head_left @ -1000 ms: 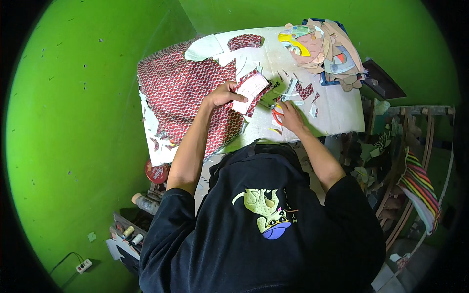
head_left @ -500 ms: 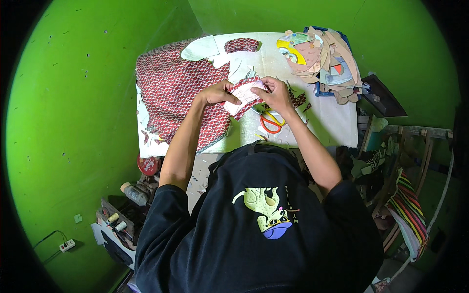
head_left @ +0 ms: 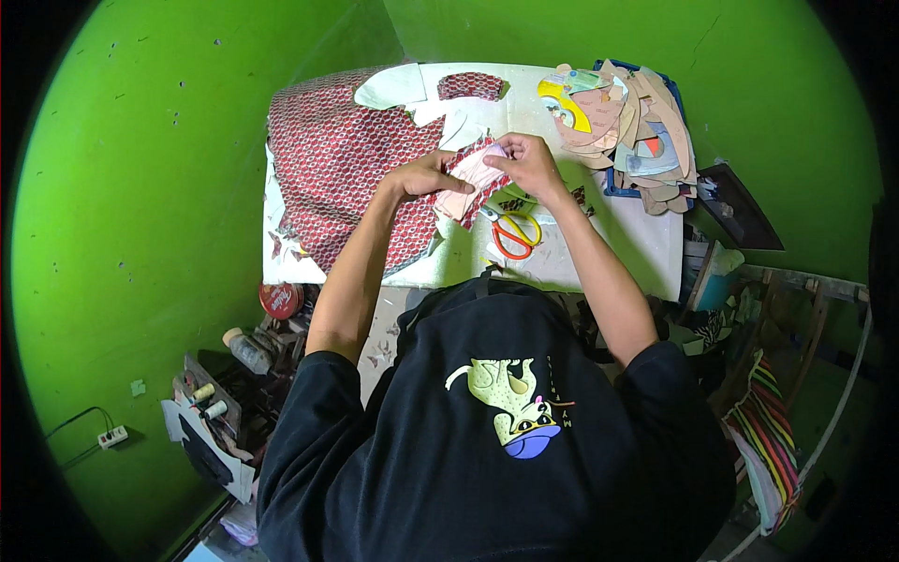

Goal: Cutting out small pattern pieces from fabric using scissors.

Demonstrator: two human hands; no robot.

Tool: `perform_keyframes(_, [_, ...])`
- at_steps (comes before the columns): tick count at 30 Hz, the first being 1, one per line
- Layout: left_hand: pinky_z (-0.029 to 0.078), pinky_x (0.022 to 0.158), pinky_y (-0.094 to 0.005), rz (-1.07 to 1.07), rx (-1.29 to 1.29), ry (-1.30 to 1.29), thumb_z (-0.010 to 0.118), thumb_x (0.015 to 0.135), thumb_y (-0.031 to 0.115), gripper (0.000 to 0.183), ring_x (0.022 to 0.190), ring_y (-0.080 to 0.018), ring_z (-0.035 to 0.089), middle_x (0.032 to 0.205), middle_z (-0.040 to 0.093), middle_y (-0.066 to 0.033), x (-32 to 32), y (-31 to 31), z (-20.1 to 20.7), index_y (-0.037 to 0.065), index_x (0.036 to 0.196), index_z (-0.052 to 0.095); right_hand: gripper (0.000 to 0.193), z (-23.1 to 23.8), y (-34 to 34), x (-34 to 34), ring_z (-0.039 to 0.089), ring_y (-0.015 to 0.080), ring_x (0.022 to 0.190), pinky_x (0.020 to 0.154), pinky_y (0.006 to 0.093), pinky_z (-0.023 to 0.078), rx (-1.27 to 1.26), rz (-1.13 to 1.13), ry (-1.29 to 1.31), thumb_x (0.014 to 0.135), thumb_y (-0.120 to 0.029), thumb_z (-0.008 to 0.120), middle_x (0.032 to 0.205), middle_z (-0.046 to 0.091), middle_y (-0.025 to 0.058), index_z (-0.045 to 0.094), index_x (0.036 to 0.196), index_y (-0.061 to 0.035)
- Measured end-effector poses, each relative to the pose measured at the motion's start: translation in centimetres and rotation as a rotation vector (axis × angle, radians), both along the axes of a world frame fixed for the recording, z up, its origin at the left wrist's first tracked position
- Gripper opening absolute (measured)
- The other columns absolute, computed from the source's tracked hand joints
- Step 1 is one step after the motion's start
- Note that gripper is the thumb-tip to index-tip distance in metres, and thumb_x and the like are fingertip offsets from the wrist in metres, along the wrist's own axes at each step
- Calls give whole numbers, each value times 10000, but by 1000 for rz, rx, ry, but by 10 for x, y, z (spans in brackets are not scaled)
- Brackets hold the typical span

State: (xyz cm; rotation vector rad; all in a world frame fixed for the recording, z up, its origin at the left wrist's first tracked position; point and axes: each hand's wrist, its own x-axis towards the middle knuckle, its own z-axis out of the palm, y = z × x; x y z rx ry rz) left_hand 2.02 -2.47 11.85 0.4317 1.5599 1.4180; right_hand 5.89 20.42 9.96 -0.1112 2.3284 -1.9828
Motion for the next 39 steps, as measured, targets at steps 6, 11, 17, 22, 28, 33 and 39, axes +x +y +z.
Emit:
perform_keyframes(6, [498, 646, -259, 358, 40, 117, 797, 815, 98, 267, 719, -92, 614, 857, 702, -38, 15, 11, -24, 27, 1034, 661, 258, -33, 9, 15, 668, 229, 713, 637, 356, 497, 186, -264, 94, 866, -232, 732, 794, 695, 139, 668, 971, -5])
perform_keyframes(11, [415, 473, -239, 608, 135, 134, 790, 829, 82, 192, 544, -76, 540, 727, 649, -15, 17, 14, -42, 39, 900, 617, 262, -114, 20, 88, 659, 408, 884, 796, 483, 533, 858, 269, -71, 770, 12, 641, 928, 663, 233, 620, 1031, 12])
perform_keyframes(17, [484, 496, -249, 804, 254, 28, 760, 848, 50, 174, 594, -92, 620, 788, 694, -50, 19, 19, -41, 18, 958, 629, 719, -110, 1, 118, 616, 450, 1032, 848, 495, 535, 965, 146, -79, 707, 97, 640, 1144, 594, 265, 434, 1383, -38])
perform_keyframes(22, [487, 527, -243, 722, 320, 32, 748, 853, 28, 212, 631, -89, 621, 850, 700, -57, 6, 14, -46, 13, 1018, 616, 871, -97, 2, 96, 621, 345, 1067, 875, 406, 508, 741, 205, -587, 695, -163, 795, 1134, 634, 227, 373, 1447, -41])
perform_keyframes(28, [570, 685, -282, 798, 422, 16, 739, 852, 5, 296, 771, -141, 677, 967, 707, -103, 2, 5, -34, -27, 1102, 583, 964, -81, -5, 130, 575, 274, 1083, 940, 395, 467, 164, -20, -477, 672, -487, 854, 1152, 590, 137, 409, 1400, -39])
perform_keyframes(33, [590, 734, -307, 766, 407, -4, 730, 853, -6, 294, 818, -171, 700, 996, 712, -131, 7, -1, -16, -38, 1107, 586, 450, -26, -43, 131, 444, 21, 704, 619, 109, 390, -891, -1, -506, 945, -333, 641, 894, 441, -6, 460, 1293, -113])
perform_keyframes(39, [571, 665, -290, 703, 368, 94, 742, 851, 26, 214, 746, -140, 683, 920, 720, -99, 10, -6, -1, -22, 1034, 641, 512, -13, -59, 125, 455, 0, 614, 524, 87, 463, -616, -15, -343, 984, -460, 554, 878, 463, 8, 438, 1320, -92])
